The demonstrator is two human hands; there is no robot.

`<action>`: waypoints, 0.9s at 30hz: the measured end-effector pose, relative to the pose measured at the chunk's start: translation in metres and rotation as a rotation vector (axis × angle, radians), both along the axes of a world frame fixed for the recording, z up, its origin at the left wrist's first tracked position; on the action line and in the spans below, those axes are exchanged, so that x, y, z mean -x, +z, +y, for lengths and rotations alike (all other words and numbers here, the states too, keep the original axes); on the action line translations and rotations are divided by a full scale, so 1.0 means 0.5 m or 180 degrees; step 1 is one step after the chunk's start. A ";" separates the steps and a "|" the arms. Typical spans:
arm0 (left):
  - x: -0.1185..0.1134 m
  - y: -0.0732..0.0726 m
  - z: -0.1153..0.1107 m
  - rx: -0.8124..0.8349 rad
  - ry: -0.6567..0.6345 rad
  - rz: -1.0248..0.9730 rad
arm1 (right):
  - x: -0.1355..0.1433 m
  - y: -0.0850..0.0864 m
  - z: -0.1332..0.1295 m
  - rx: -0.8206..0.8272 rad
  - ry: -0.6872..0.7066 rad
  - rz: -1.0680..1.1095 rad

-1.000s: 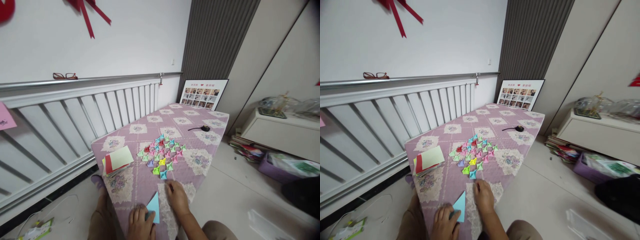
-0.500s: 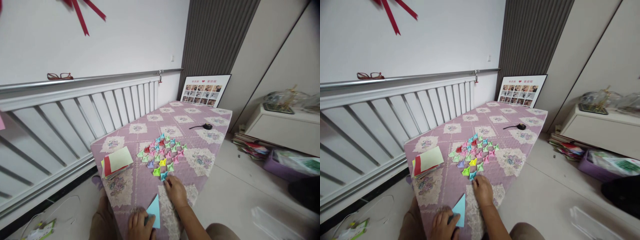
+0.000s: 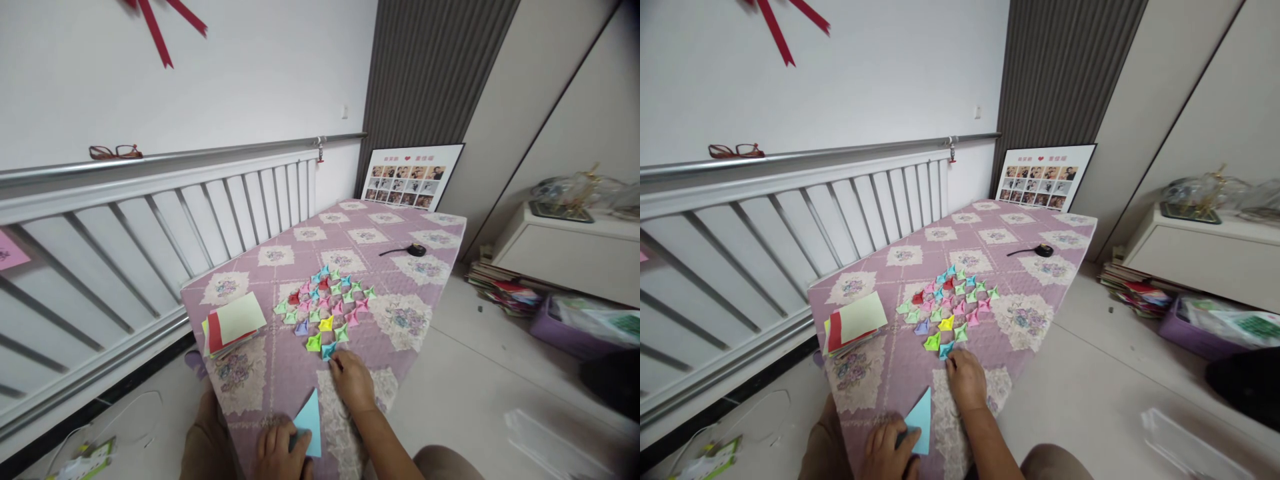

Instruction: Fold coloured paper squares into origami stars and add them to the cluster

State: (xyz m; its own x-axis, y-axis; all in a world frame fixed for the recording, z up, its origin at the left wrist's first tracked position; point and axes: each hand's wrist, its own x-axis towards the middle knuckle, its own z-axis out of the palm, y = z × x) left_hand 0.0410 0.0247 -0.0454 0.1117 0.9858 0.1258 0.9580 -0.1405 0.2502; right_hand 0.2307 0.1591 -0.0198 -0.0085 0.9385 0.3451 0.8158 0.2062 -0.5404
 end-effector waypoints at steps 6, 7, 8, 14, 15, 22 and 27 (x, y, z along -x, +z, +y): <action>0.001 0.000 0.000 0.0025 0.0004 0.0068 | -0.002 0.001 0.000 -0.0074 0.0073 0.0016; 0.001 -0.001 0.000 0.0007 -0.0014 0.0062 | -0.003 0.001 -0.001 -0.0083 0.0090 0.0015; 0.002 -0.001 0.000 -0.0020 -0.0024 0.0052 | -0.003 0.001 -0.001 -0.0089 0.0109 0.0013; 0.003 -0.003 0.001 -0.0090 -0.0064 0.0047 | -0.006 -0.001 -0.004 -0.0099 0.0212 -0.0009; 0.003 -0.003 0.001 -0.0081 -0.0058 0.0049 | -0.006 -0.001 -0.005 -0.0103 0.0226 -0.0013; 0.002 -0.003 0.001 -0.0127 -0.0029 -0.0007 | -0.008 0.002 -0.009 -0.0127 0.0274 -0.0017; 0.001 0.000 0.001 -0.0080 -0.0058 0.0053 | -0.008 0.004 -0.009 -0.0149 0.0262 -0.0003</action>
State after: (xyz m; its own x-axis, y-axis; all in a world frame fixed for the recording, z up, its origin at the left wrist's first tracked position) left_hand 0.0403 0.0254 -0.0456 0.1319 0.9801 0.1485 0.9592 -0.1640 0.2305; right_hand 0.2349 0.1548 -0.0177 -0.0855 0.9175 0.3884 0.7956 0.2976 -0.5278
